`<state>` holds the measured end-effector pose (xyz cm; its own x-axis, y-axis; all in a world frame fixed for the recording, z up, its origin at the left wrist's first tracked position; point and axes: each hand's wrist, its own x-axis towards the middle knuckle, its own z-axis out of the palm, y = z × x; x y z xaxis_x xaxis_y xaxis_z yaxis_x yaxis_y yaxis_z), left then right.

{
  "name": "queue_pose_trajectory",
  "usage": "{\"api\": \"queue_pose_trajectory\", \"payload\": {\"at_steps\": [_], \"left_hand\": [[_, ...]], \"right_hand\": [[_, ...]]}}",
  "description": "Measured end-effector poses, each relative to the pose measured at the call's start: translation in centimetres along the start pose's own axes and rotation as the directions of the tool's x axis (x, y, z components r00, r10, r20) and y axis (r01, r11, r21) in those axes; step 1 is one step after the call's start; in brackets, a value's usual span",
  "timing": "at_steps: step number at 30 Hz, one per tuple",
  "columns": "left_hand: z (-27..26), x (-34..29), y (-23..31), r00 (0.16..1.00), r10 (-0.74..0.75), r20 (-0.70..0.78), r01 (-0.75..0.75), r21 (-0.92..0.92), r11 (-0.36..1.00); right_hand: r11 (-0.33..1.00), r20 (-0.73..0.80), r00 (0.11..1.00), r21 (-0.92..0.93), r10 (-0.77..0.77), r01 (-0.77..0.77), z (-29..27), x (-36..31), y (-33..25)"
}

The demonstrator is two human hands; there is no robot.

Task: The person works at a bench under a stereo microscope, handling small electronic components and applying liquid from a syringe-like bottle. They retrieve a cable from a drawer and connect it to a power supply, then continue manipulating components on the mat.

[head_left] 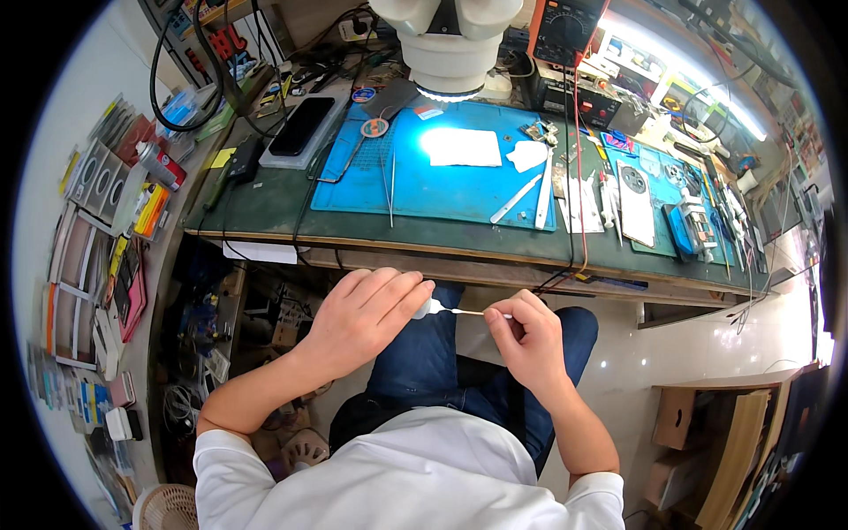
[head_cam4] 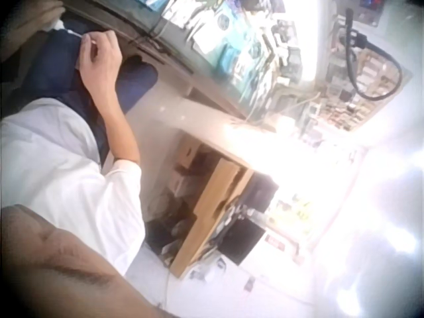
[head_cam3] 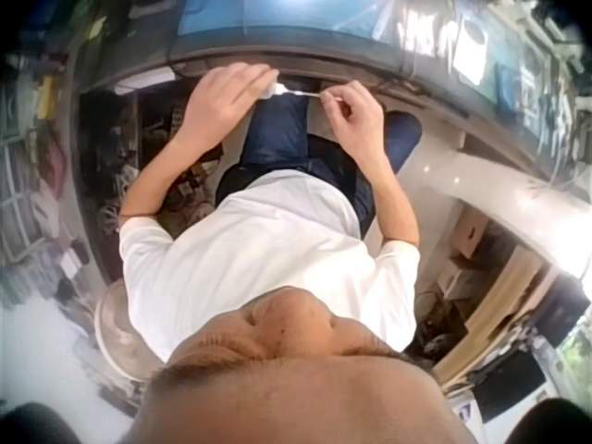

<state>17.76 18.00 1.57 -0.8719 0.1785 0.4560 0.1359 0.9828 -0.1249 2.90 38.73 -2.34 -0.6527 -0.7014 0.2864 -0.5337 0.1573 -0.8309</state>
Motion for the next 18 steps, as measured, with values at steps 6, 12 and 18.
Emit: {"api": "queue_pose_trajectory", "payload": {"at_steps": [6, 12, 18], "left_hand": [[0.1, 0.6, 0.1, 1.000, 0.017, 0.013, -0.017, 0.000, 1.000], [0.0, 1.4, 0.0, 0.997, 0.075, 0.010, -0.075, 0.043, 0.996], [0.1, 1.9, 0.0, 0.990, 0.138, 0.023, -0.139, 0.092, 0.986]], "right_hand": [[0.999, 0.021, 0.999, 0.024, 0.045, -0.046, -0.2, 0.0, 0.4], [0.998, 0.024, 0.998, 0.028, 0.056, -0.057, -0.2, 0.0, 0.8], [0.998, 0.022, 0.998, 0.017, 0.053, -0.054, -0.2, 0.1, 1.3]]}}
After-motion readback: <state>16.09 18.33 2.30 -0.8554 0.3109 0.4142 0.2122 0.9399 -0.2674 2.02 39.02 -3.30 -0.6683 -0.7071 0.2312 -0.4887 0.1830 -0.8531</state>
